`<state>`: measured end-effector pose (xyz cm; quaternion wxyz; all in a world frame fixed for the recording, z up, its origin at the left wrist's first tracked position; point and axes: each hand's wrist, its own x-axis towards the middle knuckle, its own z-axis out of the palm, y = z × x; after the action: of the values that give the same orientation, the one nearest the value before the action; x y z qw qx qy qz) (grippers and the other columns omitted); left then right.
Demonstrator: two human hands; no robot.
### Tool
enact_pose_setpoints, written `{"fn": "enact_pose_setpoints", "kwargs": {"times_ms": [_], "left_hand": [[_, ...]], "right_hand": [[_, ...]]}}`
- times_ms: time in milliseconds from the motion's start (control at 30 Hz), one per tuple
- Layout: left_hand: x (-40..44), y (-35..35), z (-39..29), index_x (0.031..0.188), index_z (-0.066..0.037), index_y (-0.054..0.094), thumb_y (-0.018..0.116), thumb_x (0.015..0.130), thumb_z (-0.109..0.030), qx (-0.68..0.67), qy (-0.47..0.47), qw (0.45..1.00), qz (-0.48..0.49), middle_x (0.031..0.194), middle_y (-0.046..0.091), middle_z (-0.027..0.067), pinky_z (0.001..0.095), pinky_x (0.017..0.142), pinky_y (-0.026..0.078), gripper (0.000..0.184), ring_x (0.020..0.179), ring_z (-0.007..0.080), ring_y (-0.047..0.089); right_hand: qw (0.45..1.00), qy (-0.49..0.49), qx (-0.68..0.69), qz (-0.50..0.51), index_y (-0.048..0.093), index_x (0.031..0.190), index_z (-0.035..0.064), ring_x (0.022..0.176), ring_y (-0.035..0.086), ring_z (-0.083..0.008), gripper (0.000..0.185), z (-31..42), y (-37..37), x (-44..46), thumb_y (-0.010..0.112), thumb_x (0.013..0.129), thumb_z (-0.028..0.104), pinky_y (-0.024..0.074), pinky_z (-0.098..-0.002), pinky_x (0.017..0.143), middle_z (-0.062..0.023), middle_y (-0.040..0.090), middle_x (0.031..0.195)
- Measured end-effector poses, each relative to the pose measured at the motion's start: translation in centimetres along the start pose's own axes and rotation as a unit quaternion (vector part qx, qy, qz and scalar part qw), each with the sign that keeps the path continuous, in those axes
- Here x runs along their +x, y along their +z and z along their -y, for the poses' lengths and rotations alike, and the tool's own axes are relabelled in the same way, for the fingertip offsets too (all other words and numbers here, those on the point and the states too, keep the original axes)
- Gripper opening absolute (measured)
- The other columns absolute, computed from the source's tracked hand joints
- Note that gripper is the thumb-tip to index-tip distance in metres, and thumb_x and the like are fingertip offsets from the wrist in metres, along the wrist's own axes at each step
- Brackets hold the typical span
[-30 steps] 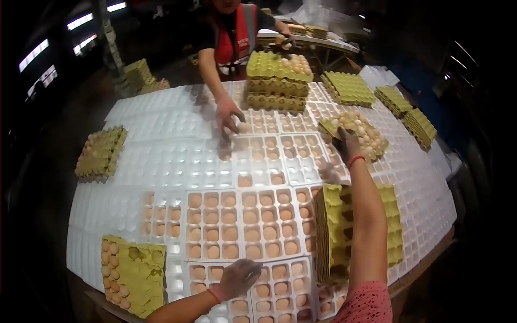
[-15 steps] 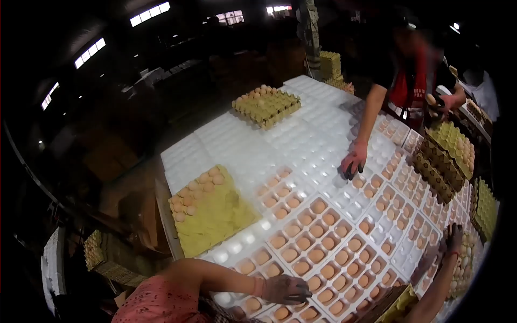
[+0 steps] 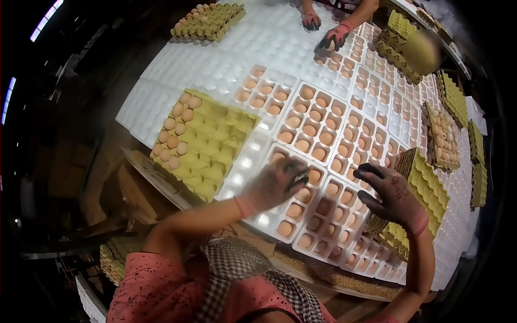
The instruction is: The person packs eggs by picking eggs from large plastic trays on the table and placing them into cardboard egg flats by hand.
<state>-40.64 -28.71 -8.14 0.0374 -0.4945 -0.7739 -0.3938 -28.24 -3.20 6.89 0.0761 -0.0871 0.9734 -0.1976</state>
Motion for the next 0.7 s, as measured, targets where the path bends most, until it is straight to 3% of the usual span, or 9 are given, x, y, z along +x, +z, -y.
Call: {"fn": "enact_pose_setpoints", "kwargs": {"times_ms": [33,167,200,233,367,433,500,600,700], "left_hand": [[1.2,-1.4,2.3,0.108,-0.012,0.061,0.072,0.082,-0.019,0.095,0.004,0.995,-0.031,0.096,0.06,0.0076,0.0422,0.079,0.051,0.028,0.09,0.026,0.06],[2.3,-3.0,9.1,0.142,-0.007,0.047,0.048,0.098,-0.027,0.43,0.033,0.845,0.315,0.134,0.054,0.0189,0.0458,0.118,0.023,0.048,0.13,0.0332,0.048],[2.6,-3.6,9.1,0.148,-0.007,0.039,0.035,0.103,-0.031,0.352,-0.001,0.872,0.34,0.147,0.045,0.0205,0.0453,0.122,0.015,0.052,0.14,0.035,0.038],[1.0,-3.8,10.0,0.147,-0.008,0.04,0.039,0.102,-0.035,0.271,0.116,0.936,0.192,0.141,0.049,0.0195,0.0471,0.12,0.02,0.053,0.136,0.0345,0.042],[-0.8,-13.2,9.9,0.135,-0.008,0.053,0.064,0.091,-0.028,0.072,0.094,0.992,0.032,0.132,0.056,0.0173,0.0462,0.11,0.038,0.05,0.126,0.0328,0.05],[-3.0,-18.6,14.2,0.132,-0.005,0.054,0.067,0.087,-0.009,-0.012,0.035,0.998,-0.05,0.125,0.061,0.0158,0.0414,0.1,0.048,0.047,0.117,0.0327,0.056],[-6.1,-23.0,19.5,0.134,-0.003,0.051,0.062,0.087,0.0,-0.16,-0.105,0.978,-0.081,0.117,0.062,0.0157,0.0348,0.089,0.051,0.048,0.103,0.0269,0.062],[-9.8,-28.8,23.5,0.135,-0.006,0.051,0.062,0.087,-0.002,0.007,-0.124,0.992,-0.022,0.117,0.059,0.0166,0.0389,0.089,0.05,0.05,0.102,0.0308,0.061],[-11.6,-30.3,24.8,0.135,-0.01,0.053,0.062,0.085,-0.009,0.047,0.001,0.989,0.137,0.122,0.057,0.016,0.046,0.097,0.044,0.051,0.113,0.0348,0.055]], "right_hand": [[1.0,-0.004,0.002,0.01,0.06,0.121,0.0076,0.105,0.063,-0.0341,0.036,1.2,1.1,0.3,0.067,0.088,0.022,0.0516,-0.0423,0.09,-0.0148,0.061,0.123],[0.999,-0.012,0.037,-0.01,0.06,0.123,0.0078,0.107,0.061,-0.0361,0.039,5.5,4.5,3.3,0.068,0.088,0.022,0.0501,-0.0435,0.092,-0.0143,0.06,0.125],[0.999,0.002,0.043,-0.011,0.06,0.123,0.0077,0.108,0.061,-0.0363,0.039,7.0,4.9,4.3,0.068,0.088,0.022,0.05,-0.0434,0.092,-0.0144,0.061,0.125],[0.999,0.02,0.049,-0.012,0.06,0.123,0.0076,0.109,0.061,-0.0366,0.039,8.4,5.4,5.2,0.068,0.088,0.022,0.0499,-0.0434,0.092,-0.0145,0.061,0.125],[0.993,0.072,0.067,-0.072,0.063,0.118,0.0089,0.096,0.065,-0.0313,0.033,15.7,9.5,9.7,0.069,0.087,0.016,0.0507,-0.0428,0.082,-0.0111,0.065,0.111],[0.986,0.072,0.086,-0.124,0.066,0.109,0.0103,0.084,0.064,-0.0289,0.025,19.7,12.8,14.1,0.069,0.085,0.014,0.0499,-0.0414,0.071,-0.0084,0.065,0.09],[0.983,0.008,0.025,-0.179,0.064,0.113,0.0127,0.091,0.062,-0.0295,0.034,23.3,16.2,19.9,0.07,0.079,0.016,0.0494,-0.0423,0.077,-0.009,0.064,0.095],[0.96,-0.031,-0.088,-0.266,0.064,0.114,0.0151,0.103,0.06,-0.0282,0.031,26.6,21.6,28.9,0.06,0.083,0.018,0.0389,-0.0448,0.105,-0.0083,0.063,0.1],[0.985,0.011,-0.074,-0.155,0.064,0.112,0.0117,0.103,0.061,-0.0295,0.031,27.0,23.5,32.0,0.064,0.082,0.02,0.0408,-0.0444,0.105,-0.0107,0.063,0.107]]}}
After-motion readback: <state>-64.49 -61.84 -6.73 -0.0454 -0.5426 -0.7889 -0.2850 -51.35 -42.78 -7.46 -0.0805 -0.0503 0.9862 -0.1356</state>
